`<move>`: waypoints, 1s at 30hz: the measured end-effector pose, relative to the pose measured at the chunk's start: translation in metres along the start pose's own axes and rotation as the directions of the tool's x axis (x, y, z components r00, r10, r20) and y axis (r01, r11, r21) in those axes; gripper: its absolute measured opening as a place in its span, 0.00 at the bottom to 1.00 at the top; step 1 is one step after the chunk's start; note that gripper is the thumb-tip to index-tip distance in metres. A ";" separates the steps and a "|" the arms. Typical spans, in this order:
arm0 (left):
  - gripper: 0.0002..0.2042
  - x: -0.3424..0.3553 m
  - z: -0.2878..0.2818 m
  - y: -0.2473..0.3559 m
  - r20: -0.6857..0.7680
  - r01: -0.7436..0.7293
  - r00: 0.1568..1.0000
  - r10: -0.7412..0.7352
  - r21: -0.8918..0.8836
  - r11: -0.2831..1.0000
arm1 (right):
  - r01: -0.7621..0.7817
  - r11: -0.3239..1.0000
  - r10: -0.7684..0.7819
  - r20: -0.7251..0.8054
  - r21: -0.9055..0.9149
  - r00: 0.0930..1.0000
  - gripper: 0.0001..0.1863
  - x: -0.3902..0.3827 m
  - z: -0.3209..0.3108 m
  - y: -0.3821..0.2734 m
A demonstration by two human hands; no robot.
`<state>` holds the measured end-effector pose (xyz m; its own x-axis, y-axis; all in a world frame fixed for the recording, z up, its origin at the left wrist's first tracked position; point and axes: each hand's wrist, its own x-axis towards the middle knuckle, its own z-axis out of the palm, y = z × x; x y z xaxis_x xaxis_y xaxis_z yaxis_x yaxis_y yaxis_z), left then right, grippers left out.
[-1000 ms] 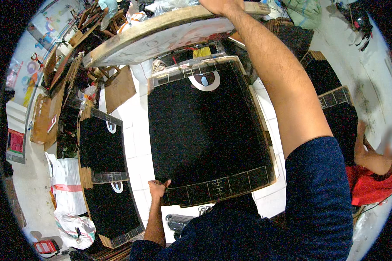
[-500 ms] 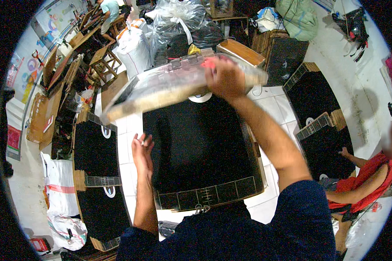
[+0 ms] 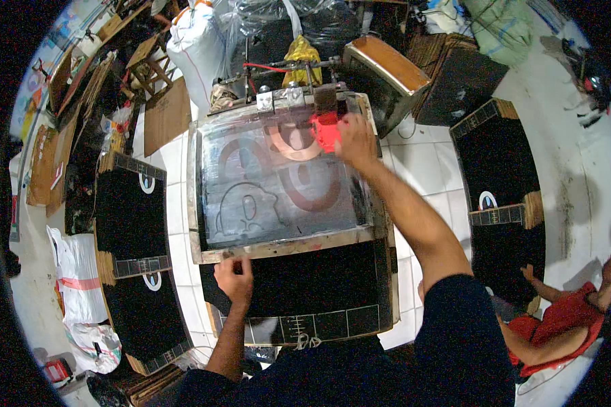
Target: The person repeatedly places a screen printing frame over a black mat, uses a red squeegee to pull ink across the screen, and lifts the frame to reveal a printed logo. The person handles multiple mats and continues the cycle throughout the clip.
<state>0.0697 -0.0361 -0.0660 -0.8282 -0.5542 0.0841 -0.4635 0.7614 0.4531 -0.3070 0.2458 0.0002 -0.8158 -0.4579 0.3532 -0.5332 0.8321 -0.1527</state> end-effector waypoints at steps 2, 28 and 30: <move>0.35 -0.001 0.011 0.012 -0.035 -0.262 0.964 0.264 0.049 0.964 | 0.059 0.996 -0.056 0.043 -0.073 0.998 0.31 0.051 0.025 0.022; 0.43 -0.003 0.037 0.001 0.083 -0.308 0.951 0.298 0.147 0.940 | 0.183 0.974 -0.207 0.186 0.136 0.961 0.18 0.060 0.051 0.048; 0.43 -0.003 0.036 0.001 0.087 -0.305 0.952 0.295 0.146 0.941 | 0.202 0.969 -0.228 0.201 0.140 0.953 0.19 0.073 0.050 0.052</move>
<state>0.0597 -0.0213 -0.0980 -0.9521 -0.2734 0.1367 -0.2295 0.9348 0.2711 -0.4059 0.2401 -0.0284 -0.7010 -0.6885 0.1860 -0.7130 0.6703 -0.2059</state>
